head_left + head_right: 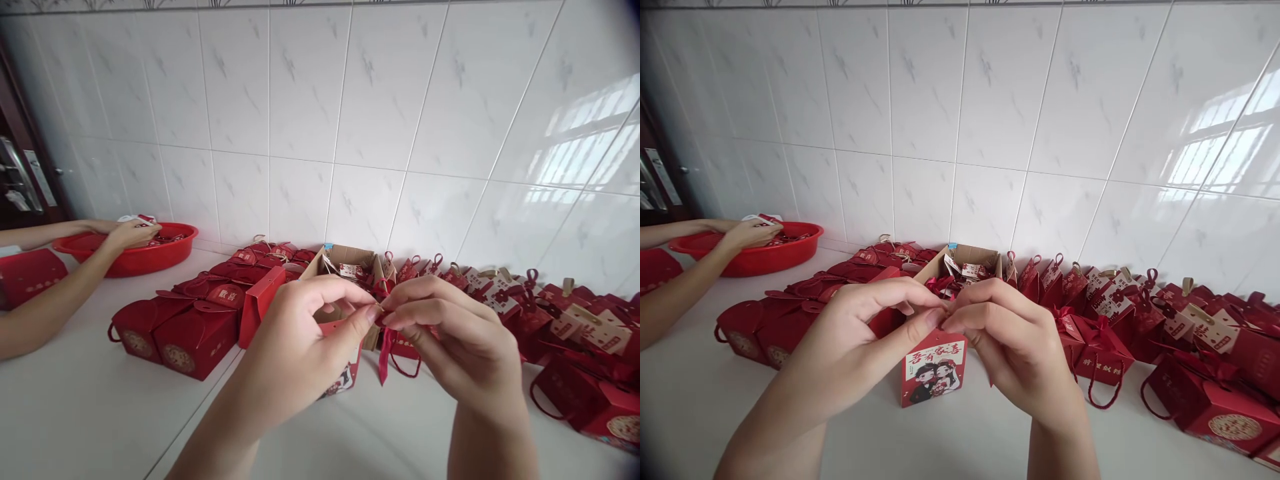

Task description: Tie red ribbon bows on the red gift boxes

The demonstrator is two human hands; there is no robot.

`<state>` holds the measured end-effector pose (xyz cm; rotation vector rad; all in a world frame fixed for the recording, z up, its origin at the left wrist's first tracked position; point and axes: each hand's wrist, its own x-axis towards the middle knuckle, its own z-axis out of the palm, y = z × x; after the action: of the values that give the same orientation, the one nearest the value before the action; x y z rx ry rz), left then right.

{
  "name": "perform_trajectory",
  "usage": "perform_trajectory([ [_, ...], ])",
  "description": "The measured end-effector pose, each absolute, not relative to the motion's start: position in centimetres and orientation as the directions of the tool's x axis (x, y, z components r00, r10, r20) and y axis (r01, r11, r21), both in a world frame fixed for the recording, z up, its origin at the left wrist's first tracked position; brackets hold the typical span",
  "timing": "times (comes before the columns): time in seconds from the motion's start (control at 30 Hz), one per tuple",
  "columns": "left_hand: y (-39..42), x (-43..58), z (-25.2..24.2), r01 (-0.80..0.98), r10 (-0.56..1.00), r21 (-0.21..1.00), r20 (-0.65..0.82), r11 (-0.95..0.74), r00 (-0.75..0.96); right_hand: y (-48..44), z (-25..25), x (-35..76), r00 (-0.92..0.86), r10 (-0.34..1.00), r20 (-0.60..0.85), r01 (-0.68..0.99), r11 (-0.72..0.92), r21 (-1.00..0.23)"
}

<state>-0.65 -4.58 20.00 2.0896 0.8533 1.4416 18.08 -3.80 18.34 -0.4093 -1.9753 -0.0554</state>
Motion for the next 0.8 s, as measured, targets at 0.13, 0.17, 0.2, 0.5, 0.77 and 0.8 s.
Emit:
perform_trajectory([
  [0.13,-4.5,-0.6,19.9,0.243,0.727,0.686,0.626,-0.685,0.283,-3.9,18.4,17.9,-0.366,0.281,0.887,0.352,0.924,-0.147],
  [0.17,-4.4,-0.6,19.9,0.253,0.728,0.684,0.624,-0.684,0.283,-3.9,18.4,17.8,-0.369,0.287,0.884,0.361,0.921,-0.148],
  [0.2,-4.3,-0.6,19.8,0.264,0.728,0.679,0.626,-0.685,0.278,-3.9,18.4,17.7,-0.373,0.289,0.882,0.367,0.919,-0.146],
  [0.5,-3.8,-0.4,19.4,0.45,0.682,0.544,0.691,-0.708,0.239,-2.9,17.9,17.2,-0.375,0.342,0.862,0.366,0.908,-0.202],
  [0.77,-2.1,-1.6,19.5,0.577,0.758,0.507,0.538,-0.641,0.369,-2.2,17.8,17.7,-0.35,0.439,0.828,0.396,0.87,-0.294],
  [0.8,-1.6,-2.0,19.4,0.628,0.792,0.493,0.471,-0.602,0.389,-2.3,17.8,17.9,-0.351,0.449,0.822,0.4,0.865,-0.301],
])
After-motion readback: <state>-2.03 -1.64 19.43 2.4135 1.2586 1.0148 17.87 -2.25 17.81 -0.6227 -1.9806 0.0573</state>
